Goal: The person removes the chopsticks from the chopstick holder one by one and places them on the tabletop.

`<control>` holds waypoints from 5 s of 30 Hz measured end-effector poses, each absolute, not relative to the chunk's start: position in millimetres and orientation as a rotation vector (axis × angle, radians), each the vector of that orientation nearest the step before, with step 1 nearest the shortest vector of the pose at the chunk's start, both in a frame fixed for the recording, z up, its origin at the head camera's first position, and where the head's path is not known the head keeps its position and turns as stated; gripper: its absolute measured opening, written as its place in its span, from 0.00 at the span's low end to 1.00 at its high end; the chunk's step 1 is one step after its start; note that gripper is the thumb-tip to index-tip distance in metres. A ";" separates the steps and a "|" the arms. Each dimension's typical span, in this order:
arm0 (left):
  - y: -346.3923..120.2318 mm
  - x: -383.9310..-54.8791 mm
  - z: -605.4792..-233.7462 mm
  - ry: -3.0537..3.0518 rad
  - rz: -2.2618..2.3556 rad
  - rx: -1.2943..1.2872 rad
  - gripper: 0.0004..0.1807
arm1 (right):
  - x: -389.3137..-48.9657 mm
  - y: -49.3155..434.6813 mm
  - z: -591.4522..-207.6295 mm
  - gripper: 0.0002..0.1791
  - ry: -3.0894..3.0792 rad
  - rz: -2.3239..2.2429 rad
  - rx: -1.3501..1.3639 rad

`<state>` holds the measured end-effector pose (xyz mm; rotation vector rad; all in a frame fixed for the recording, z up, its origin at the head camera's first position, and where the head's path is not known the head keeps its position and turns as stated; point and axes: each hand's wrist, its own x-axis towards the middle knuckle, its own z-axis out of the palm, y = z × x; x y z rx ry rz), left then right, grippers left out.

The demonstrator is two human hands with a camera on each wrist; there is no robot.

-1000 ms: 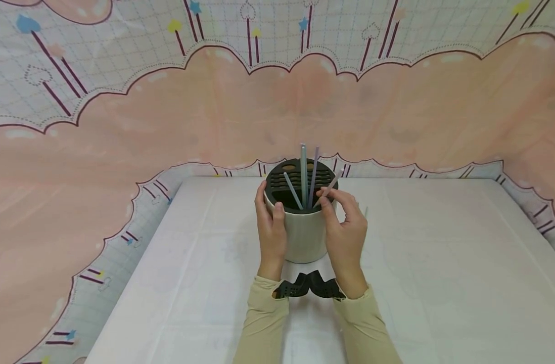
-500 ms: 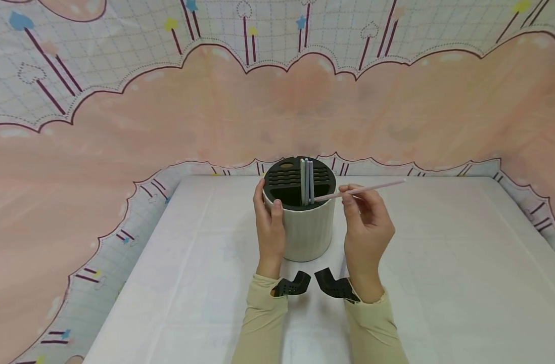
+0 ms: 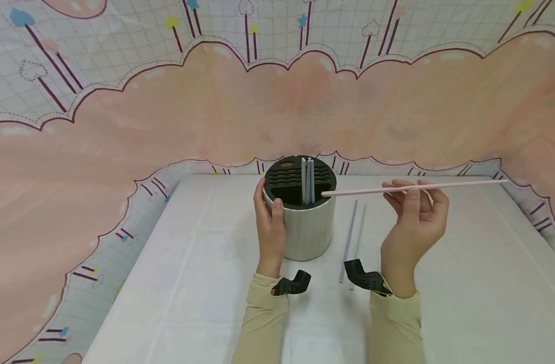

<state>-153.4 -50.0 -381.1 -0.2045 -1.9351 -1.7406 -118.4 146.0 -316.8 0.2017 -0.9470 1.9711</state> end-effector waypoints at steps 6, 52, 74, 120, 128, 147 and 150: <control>-49.1 -155.5 -380.8 -1.930 -1.743 -0.194 0.29 | -126.9 170.9 -327.2 0.15 -0.896 1.990 0.148; -43.5 -134.6 -350.5 -1.926 -1.755 -0.203 0.29 | -163.7 198.6 -427.2 0.31 -2.908 1.347 -0.269; -51.4 -156.8 -377.0 -1.943 -1.743 -0.206 0.30 | -165.5 184.9 -408.2 0.20 -2.599 1.398 -0.226; -59.3 -148.0 -372.0 -1.852 -1.810 -0.319 0.30 | -119.1 68.6 -334.8 0.09 -2.109 1.188 0.359; -54.2 -132.2 -348.0 -1.903 -1.785 -0.276 0.30 | -118.6 77.0 -329.5 0.08 -1.952 1.401 0.271; -51.1 -138.9 -353.4 -1.941 -1.790 -0.235 0.30 | -122.4 137.5 -314.9 0.11 -1.161 1.920 0.236; -53.0 -145.0 -362.9 -1.945 -1.788 -0.230 0.30 | -124.6 147.3 -318.8 0.12 -1.107 1.939 0.220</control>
